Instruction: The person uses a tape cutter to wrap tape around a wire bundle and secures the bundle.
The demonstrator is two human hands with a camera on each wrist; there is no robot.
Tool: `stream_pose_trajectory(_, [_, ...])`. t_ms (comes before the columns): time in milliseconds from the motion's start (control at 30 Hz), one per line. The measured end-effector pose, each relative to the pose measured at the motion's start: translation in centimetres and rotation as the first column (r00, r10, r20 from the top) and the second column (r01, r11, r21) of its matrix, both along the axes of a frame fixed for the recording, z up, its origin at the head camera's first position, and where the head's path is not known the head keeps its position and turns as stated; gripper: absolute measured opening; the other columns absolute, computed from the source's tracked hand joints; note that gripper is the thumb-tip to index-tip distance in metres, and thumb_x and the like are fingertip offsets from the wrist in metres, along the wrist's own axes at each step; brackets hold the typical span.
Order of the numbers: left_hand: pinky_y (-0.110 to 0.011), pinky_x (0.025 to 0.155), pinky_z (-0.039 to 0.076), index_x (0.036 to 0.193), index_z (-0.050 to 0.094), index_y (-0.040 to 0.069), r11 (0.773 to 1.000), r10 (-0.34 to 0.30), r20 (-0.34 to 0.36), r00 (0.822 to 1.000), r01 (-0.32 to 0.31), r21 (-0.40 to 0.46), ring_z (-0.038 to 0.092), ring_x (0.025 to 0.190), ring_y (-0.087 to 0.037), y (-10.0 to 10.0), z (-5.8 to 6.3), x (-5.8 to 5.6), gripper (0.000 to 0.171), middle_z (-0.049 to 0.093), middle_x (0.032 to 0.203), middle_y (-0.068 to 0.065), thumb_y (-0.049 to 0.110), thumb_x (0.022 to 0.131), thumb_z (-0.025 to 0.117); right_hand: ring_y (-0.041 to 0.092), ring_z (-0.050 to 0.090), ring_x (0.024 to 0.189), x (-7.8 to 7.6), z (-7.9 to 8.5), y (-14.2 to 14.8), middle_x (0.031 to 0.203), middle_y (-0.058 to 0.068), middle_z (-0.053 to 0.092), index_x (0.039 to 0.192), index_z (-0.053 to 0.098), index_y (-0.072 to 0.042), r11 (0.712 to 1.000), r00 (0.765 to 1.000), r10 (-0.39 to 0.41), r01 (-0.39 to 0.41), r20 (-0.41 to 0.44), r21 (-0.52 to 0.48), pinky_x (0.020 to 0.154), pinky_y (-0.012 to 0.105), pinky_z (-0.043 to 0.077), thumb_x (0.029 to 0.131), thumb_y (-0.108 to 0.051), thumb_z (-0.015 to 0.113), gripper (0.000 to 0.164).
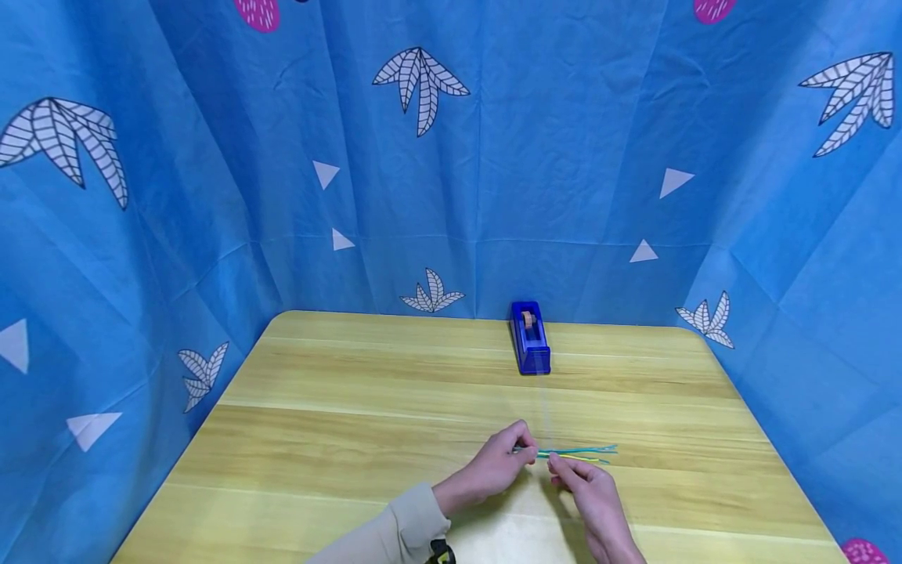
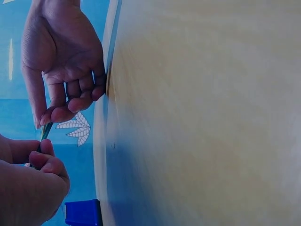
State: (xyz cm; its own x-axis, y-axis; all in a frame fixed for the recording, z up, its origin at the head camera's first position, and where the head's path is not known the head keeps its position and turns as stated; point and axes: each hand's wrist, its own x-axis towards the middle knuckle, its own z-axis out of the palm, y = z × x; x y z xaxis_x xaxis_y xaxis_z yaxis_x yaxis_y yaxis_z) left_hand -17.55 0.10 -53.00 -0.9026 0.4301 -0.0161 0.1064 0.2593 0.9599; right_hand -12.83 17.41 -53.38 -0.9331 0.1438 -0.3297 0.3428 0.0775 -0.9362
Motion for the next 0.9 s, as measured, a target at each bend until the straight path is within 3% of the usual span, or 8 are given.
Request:
stream_pose_trajectory(367, [-0.021, 0.068, 0.041, 0.095, 0.059, 0.009, 1.0, 0.006, 0.035, 0.999, -0.007, 0.028, 0.051, 0.079, -0.011, -0.05, 0.18, 0.11, 0.009, 0.063, 0.089, 0.003, 0.012, 0.104, 0.058, 0.015, 0.064, 0.092, 0.09, -0.02, -0.06, 0.096, -0.001, 0.073, 0.118, 0.074, -0.001, 1.0, 1.0, -0.005, 0.005, -0.006, 0.007, 0.107, 0.053, 0.037, 0.095, -0.044, 0.074, 0.049])
stream_pose_trajectory(633, [-0.022, 0.071, 0.043, 0.096, 0.059, 0.009, 0.999, 0.006, 0.041, 0.999, -0.007, 0.04, 0.056, 0.085, -0.013, -0.01, 0.02, 0.07, 0.009, 0.066, 0.094, -0.007, 0.011, 0.105, 0.058, 0.015, 0.063, 0.093, 0.07, -0.02, -0.09, 0.094, -0.001, 0.073, 0.119, 0.074, -0.002, 1.0, 1.0, -0.002, 0.002, -0.007, 0.013, 0.103, 0.047, 0.039, 0.095, -0.043, 0.074, 0.047])
stream_pose_trajectory(900, [-0.023, 0.073, 0.044, 0.097, 0.059, 0.009, 0.999, 0.009, 0.045, 0.999, -0.01, 0.035, 0.057, 0.087, -0.012, -0.01, 0.21, 0.17, 0.009, 0.066, 0.096, -0.008, 0.011, 0.105, 0.057, 0.016, 0.062, 0.093, 0.13, 0.08, -0.03, 0.092, -0.001, 0.072, 0.119, 0.074, -0.001, 1.0, 1.0, 0.006, -0.006, -0.015, 0.027, 0.095, 0.038, 0.039, 0.097, -0.041, 0.072, 0.046])
